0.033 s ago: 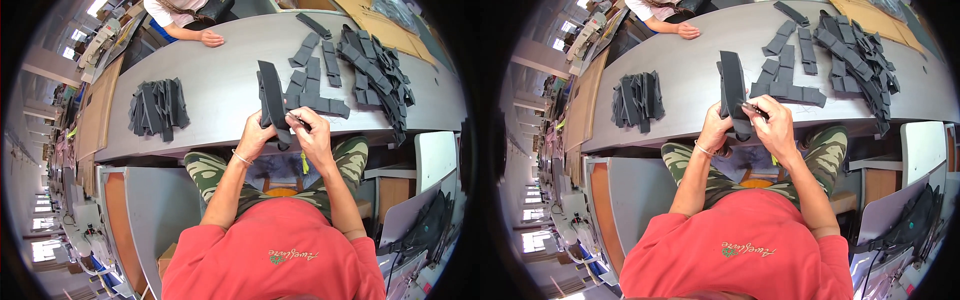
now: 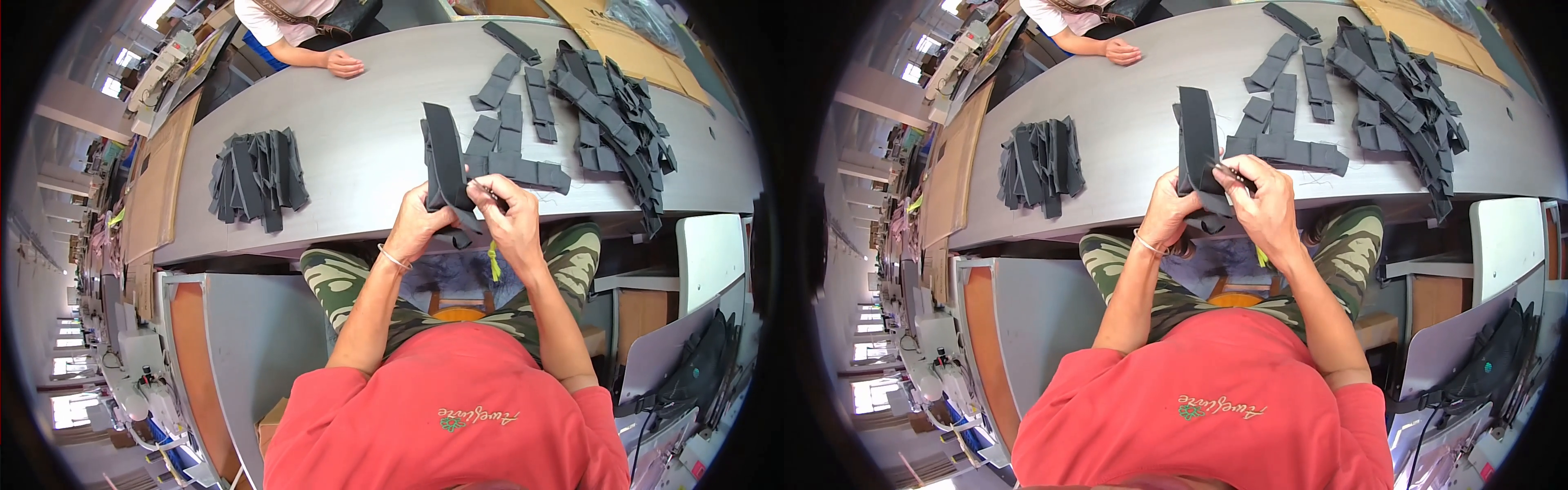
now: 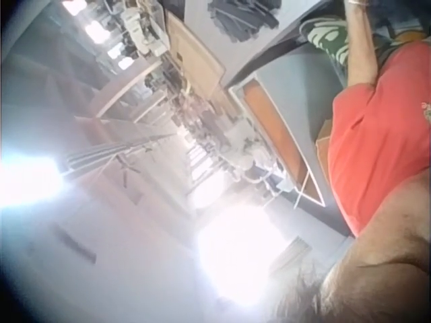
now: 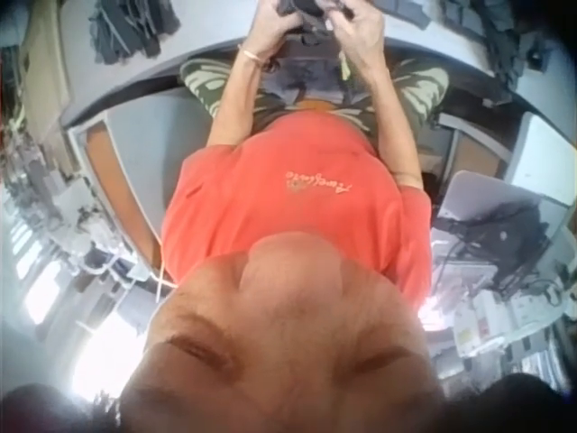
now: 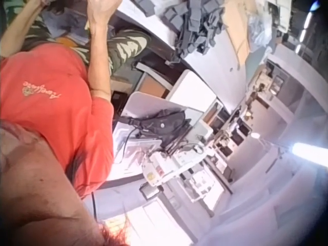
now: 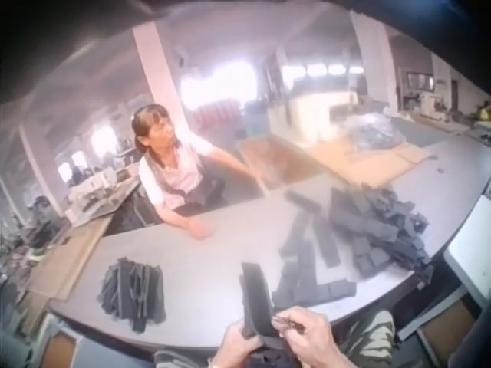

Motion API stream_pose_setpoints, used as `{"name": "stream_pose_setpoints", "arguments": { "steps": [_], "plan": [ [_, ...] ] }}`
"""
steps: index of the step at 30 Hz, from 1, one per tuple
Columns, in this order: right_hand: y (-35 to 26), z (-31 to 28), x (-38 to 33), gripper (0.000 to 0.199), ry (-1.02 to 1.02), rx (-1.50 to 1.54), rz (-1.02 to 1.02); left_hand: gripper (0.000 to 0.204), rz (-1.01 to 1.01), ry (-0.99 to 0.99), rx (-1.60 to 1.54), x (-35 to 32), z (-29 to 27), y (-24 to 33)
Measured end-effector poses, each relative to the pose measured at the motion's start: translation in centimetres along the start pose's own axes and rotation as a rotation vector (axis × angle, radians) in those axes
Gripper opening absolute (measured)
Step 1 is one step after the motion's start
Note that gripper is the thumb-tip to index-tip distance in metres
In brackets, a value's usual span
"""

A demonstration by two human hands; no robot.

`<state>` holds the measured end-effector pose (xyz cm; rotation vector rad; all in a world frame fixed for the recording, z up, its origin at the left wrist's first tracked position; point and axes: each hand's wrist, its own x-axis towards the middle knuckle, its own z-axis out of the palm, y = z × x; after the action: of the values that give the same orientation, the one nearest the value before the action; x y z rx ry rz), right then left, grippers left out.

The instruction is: Trimming excess threads and small material bits from black fabric strap components using hand snips.

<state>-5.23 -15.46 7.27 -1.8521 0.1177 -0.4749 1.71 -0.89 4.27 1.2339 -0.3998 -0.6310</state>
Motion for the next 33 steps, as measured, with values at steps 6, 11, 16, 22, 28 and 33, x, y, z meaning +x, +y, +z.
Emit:
{"name": "stream_pose_setpoints", "arguments": {
  "steps": [6, 11, 16, 22, 28, 33],
  "plan": [
    [1.0, 0.5, 1.2, 0.016, 0.009, 0.201, 0.116, 0.024, -0.088, -0.096, 0.018, -1.2, 0.2, 0.2],
    [1.4, 0.8, 1.7, 0.018, 0.06, 0.273, 0.131, 0.026, -0.071, -0.093, -0.087, -1.0, -0.5, 0.1],
    [0.0, 0.9, 1.8, 0.017, -0.002, 0.312, 0.214, 0.023, -0.008, 0.027, -0.192, -0.9, -1.4, 0.9],
    [-0.7, 1.3, 1.6, 0.017, -0.069, 0.27, 0.252, 0.025, 0.037, 0.104, -0.305, -1.4, -1.8, 2.4],
    [1.0, 2.5, 0.2, 0.012, -0.196, 0.338, 0.201, 0.035, 0.094, 0.237, -0.43, -1.4, -2.7, 2.0],
    [-0.2, 3.0, -0.6, 0.012, -0.253, 0.388, 0.256, 0.036, 0.099, 0.246, -0.324, -0.9, -2.6, 0.9]
  ]
}}
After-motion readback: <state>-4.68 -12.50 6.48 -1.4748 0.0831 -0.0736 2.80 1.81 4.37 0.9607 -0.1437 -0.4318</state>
